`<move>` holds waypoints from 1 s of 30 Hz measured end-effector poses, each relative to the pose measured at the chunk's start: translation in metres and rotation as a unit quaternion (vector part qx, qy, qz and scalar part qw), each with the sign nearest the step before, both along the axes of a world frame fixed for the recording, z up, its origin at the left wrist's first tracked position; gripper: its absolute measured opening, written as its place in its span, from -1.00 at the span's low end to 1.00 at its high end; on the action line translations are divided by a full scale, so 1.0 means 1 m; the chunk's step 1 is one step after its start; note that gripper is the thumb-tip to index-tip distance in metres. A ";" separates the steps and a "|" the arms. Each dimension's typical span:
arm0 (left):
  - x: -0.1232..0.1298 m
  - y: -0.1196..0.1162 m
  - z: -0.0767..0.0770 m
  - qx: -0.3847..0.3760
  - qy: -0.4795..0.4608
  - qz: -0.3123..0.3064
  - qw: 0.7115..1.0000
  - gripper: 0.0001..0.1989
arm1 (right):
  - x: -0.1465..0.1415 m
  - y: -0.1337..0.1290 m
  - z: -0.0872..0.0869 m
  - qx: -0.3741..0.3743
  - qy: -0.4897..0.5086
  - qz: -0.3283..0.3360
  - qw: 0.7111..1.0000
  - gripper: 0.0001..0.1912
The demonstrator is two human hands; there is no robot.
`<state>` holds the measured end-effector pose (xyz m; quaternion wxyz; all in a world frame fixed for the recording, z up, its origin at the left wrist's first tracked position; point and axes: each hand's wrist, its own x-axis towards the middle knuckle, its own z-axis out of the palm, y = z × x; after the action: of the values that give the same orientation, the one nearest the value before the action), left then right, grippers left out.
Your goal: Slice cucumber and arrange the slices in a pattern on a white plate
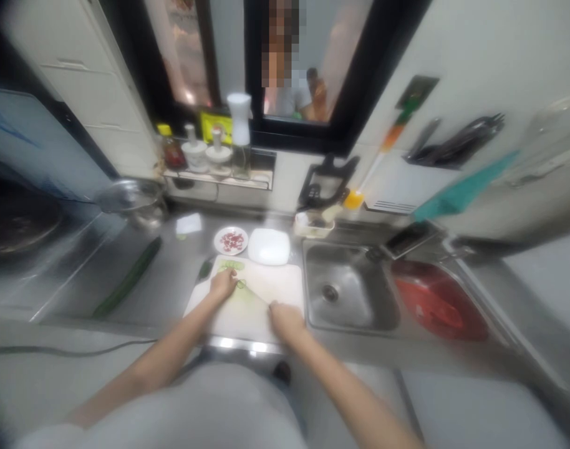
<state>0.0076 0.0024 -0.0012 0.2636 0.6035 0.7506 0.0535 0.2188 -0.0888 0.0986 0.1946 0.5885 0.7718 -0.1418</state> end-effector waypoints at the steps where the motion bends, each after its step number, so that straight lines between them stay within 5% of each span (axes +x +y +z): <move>1: 0.000 0.000 0.000 -0.001 0.001 0.001 1.000 -0.76 | 0.000 0.000 0.001 -0.003 -0.001 -0.002 1.000 -0.61; 30: 0.002 0.000 -0.001 0.002 0.013 0.005 1.000 -0.76 | -0.008 0.001 0.014 -0.025 0.030 -0.027 0.999 -0.62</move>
<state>0.0101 0.0020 -0.0021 0.2522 0.6010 0.7569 0.0486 0.2111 -0.0881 0.1130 0.1819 0.5994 0.7576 -0.1837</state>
